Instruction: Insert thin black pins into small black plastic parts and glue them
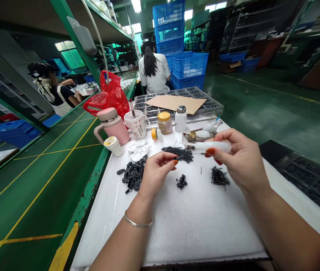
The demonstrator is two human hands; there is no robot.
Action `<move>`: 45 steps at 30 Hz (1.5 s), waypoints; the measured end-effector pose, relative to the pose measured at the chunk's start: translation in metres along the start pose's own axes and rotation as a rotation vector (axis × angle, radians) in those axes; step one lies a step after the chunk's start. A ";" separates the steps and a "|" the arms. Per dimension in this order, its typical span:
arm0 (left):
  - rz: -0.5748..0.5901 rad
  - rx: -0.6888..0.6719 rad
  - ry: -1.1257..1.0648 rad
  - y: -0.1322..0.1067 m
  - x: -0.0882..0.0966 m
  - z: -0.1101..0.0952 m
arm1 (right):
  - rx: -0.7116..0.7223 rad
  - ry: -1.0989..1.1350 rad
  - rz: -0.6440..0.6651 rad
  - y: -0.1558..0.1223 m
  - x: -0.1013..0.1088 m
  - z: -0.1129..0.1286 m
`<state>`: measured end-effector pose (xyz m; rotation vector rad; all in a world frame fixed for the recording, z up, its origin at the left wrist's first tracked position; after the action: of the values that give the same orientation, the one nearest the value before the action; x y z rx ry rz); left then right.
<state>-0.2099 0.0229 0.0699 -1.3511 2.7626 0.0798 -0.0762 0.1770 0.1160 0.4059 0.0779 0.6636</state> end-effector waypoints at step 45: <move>-0.003 -0.065 0.160 -0.003 -0.002 0.000 | 0.247 -0.076 -0.086 -0.011 -0.006 0.006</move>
<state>-0.2066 0.0228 0.0702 -1.4369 2.9124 0.0646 -0.0731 0.1636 0.1165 0.6617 0.1050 0.5550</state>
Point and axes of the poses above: each hand's wrist, its own y-axis towards the middle knuckle, its own x-axis out of the back of the hand, z = x × y, the point moved 3 cm from there along y, towards the middle knuckle, and after that the axes turned 7 degrees about -z, right-handed, at the moved point
